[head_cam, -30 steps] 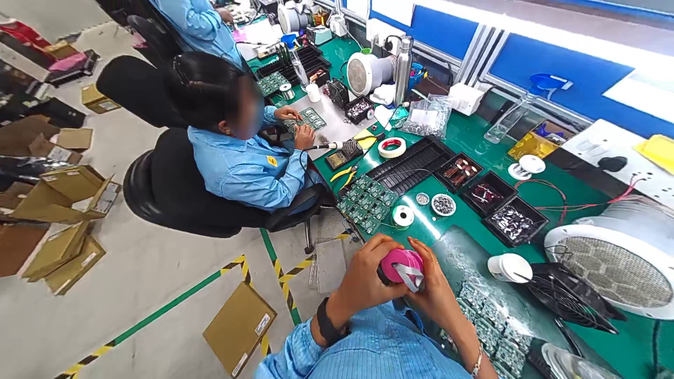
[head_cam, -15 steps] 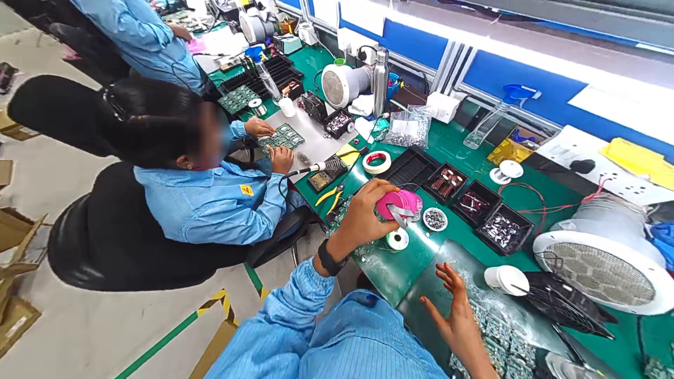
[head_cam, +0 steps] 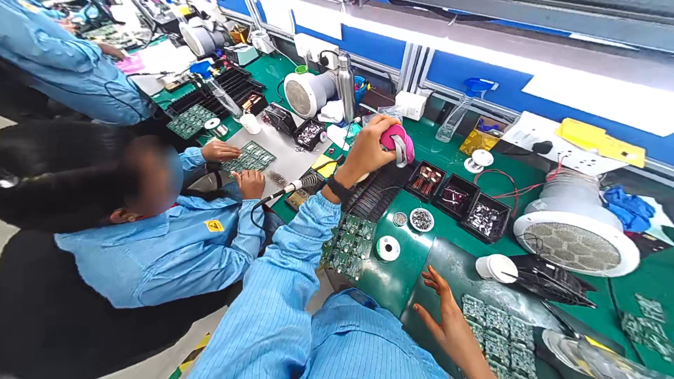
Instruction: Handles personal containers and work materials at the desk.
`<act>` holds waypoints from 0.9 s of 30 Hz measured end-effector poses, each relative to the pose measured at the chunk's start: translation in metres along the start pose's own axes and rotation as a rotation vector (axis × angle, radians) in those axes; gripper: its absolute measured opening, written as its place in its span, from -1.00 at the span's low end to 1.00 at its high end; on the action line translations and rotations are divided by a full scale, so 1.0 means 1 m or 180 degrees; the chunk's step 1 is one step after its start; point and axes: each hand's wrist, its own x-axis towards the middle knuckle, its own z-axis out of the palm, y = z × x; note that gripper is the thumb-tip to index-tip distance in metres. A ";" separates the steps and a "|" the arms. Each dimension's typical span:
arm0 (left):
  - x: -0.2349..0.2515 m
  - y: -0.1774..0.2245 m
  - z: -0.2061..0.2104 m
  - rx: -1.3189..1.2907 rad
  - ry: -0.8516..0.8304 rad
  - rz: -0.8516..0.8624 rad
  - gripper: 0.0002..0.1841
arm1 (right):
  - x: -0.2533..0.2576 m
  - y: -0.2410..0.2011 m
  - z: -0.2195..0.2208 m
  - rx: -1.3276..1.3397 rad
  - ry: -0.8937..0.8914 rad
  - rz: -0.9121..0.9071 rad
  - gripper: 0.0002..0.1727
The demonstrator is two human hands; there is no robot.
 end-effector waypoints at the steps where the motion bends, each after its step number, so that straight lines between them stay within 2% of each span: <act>1: 0.010 -0.005 0.002 0.0012 -0.0078 -0.0049 -0.38 | 0.001 -0.002 0.000 -0.0016 0.0004 0.0053 -0.07; 8: 0.083 -0.045 0.031 0.0016 -0.0288 -0.0375 -0.39 | 0.002 0.000 -0.003 -0.0081 0.0147 0.0136 -0.10; 15: 0.136 -0.070 0.085 -0.0066 -0.0441 -0.0432 -0.37 | 0.009 0.000 -0.007 -0.0130 0.0121 0.0351 -0.08; 21: 0.163 -0.087 0.133 0.0256 -0.0823 -0.0534 -0.43 | 0.018 -0.004 -0.010 -0.0067 -0.0107 0.0518 -0.06; 27: 0.173 -0.116 0.187 0.0140 -0.0681 -0.0602 -0.45 | 0.023 0.000 -0.013 -0.0070 -0.0290 0.0551 -0.07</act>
